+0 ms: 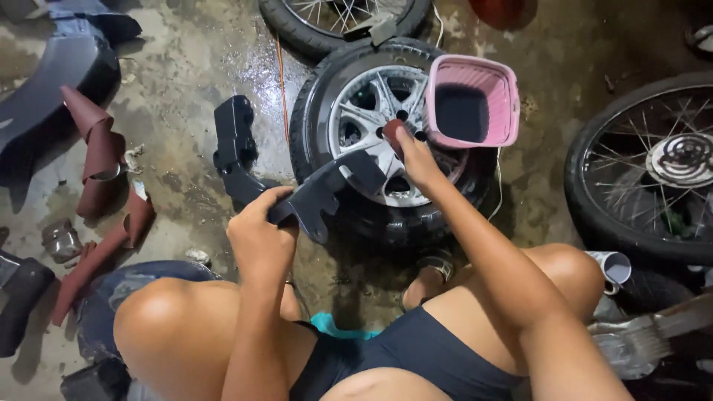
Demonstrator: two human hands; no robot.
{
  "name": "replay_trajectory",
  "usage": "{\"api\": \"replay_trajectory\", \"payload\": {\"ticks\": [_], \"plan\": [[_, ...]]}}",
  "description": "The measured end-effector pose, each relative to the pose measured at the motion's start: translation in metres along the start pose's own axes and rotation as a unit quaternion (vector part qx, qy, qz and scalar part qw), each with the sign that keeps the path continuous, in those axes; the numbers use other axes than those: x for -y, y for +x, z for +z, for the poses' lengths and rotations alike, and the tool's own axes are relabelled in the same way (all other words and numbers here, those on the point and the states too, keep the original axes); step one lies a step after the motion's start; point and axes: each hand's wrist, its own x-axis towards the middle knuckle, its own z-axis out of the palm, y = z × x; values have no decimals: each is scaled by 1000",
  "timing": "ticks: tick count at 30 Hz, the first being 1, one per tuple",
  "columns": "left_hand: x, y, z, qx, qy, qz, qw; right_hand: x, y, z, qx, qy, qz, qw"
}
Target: The person sits on the floor and sands a black plastic motorcycle part using a sanding block. They repeatedly rub the sanding block over the surface and edges of the part, occasionally dipping the block into a pink container of water.
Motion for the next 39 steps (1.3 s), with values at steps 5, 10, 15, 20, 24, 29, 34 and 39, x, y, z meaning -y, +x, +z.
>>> {"api": "replay_trajectory", "payload": {"ticks": [5, 10, 15, 20, 24, 29, 34, 39], "plan": [[-10, 2, -3, 1, -12, -11, 1000, 13, -5, 5, -8, 2, 14, 1000], [-9, 1, -1, 3, -19, -10, 1000, 23, -10, 9, -12, 27, 52, 998], [-10, 2, -3, 9, -4, -14, 1000, 7, 1, 4, -45, 204, 144, 967], [-13, 2, -2, 18, -10, -37, 999, 29, -14, 6, -54, 245, 155, 956], [-14, 2, -2, 27, -14, -53, 998, 20, -9, 9, -59, 255, 163, 951], [-13, 3, -1, 26, -12, -56, 998, 26, -20, 9, -17, 72, 99, 992], [-9, 3, 3, 21, -17, -48, 998, 7, -27, 20, 25, -178, -1, 984], [-7, 3, 2, 31, -3, -47, 998, -13, -38, 39, 48, -396, -242, 884]]}}
